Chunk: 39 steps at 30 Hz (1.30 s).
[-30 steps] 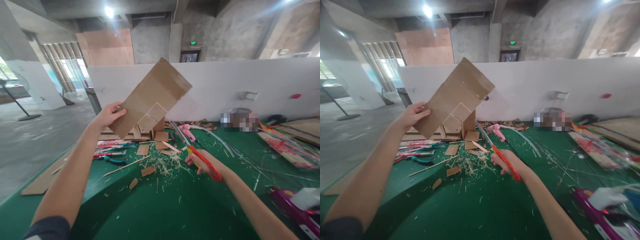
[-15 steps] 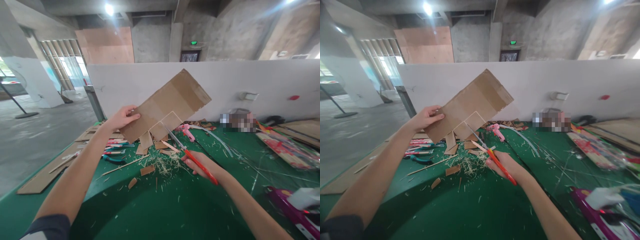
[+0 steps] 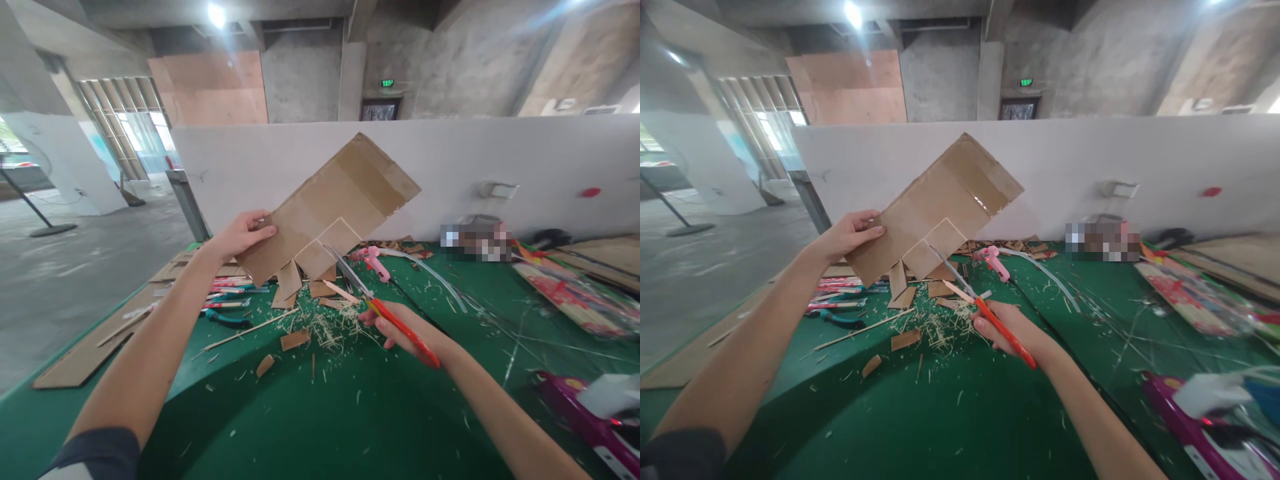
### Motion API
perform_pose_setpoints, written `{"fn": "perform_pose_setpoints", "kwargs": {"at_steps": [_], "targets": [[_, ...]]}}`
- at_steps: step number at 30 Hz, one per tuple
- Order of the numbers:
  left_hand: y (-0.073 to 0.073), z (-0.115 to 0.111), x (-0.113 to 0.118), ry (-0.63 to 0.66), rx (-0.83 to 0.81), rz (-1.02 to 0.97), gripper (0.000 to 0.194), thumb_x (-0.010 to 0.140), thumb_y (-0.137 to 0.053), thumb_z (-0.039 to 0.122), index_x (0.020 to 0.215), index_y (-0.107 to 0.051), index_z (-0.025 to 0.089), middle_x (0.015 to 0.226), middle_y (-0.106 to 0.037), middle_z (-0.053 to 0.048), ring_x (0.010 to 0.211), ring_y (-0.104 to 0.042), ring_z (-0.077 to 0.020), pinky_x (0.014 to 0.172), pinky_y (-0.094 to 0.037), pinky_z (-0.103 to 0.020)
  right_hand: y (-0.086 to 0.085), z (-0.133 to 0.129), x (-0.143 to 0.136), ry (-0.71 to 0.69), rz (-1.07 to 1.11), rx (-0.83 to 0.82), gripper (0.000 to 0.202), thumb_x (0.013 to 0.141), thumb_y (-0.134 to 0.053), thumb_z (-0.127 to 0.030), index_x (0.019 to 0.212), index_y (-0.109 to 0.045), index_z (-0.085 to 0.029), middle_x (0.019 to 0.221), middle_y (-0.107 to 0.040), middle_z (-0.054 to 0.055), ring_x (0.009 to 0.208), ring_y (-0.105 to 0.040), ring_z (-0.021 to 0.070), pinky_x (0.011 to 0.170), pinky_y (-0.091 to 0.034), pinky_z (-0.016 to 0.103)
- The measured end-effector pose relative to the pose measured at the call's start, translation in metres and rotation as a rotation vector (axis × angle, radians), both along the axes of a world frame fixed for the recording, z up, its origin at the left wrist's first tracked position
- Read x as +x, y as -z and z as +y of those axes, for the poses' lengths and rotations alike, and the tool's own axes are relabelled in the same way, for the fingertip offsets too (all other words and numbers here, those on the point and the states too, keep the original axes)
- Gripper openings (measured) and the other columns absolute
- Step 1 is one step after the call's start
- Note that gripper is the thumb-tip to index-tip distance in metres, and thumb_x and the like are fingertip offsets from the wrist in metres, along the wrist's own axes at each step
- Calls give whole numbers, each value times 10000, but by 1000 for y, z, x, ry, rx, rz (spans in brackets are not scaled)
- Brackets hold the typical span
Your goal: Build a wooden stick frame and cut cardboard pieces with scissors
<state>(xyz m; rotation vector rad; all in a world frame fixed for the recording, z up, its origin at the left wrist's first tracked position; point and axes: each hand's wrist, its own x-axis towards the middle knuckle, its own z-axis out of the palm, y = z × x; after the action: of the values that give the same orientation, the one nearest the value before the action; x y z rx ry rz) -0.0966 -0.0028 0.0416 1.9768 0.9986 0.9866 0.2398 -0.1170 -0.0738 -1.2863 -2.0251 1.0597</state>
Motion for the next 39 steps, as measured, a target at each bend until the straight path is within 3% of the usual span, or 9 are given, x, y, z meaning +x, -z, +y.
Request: {"fn": "perform_pose_setpoints", "kwargs": {"at_steps": [9,16,21,25,35,39], "targets": [[-2,-7,9,49,23,44,307,801,-587,407,1007,-549,184,971,-663,-69,800,-637,-196,631,-496,-287,-5,-1,-2,1,-38,38,413,866,-419,-518,1012,-538,-151,948,-614,103,832,-608,214,527,-523,264],[-4,-7,6,25,96,116,276,799,-578,398,955,-545,173,936,-652,-62,812,-624,-198,638,-487,-292,-9,-1,-12,106,-286,239,395,871,-394,-526,815,-571,-178,743,-636,65,627,-599,172,588,-448,272],[-1,-6,8,51,117,129,269,812,-559,399,969,-533,182,946,-646,-61,803,-622,-190,616,-480,-279,-11,-1,-17,167,-323,227,354,878,-385,-491,741,-516,-191,602,-617,36,565,-609,169,564,-433,249],[1,-4,9,42,127,149,287,810,-559,418,970,-538,181,946,-642,-63,843,-617,-204,660,-479,-299,-12,-1,-16,166,-358,249,329,863,-411,-486,726,-499,-200,602,-617,35,554,-617,173,543,-428,246],[6,2,10,44,90,140,278,820,-545,419,984,-523,197,943,-646,-59,825,-618,-198,657,-473,-302,5,7,-13,273,-455,285,443,848,-383,-609,624,-425,-228,552,-575,30,546,-610,177,509,-412,243],[6,2,10,52,67,136,256,823,-544,412,957,-518,196,935,-640,-53,809,-613,-186,647,-465,-290,7,8,-13,274,-541,356,470,876,-335,-588,608,-443,-218,600,-601,61,564,-605,181,536,-403,255]]}}
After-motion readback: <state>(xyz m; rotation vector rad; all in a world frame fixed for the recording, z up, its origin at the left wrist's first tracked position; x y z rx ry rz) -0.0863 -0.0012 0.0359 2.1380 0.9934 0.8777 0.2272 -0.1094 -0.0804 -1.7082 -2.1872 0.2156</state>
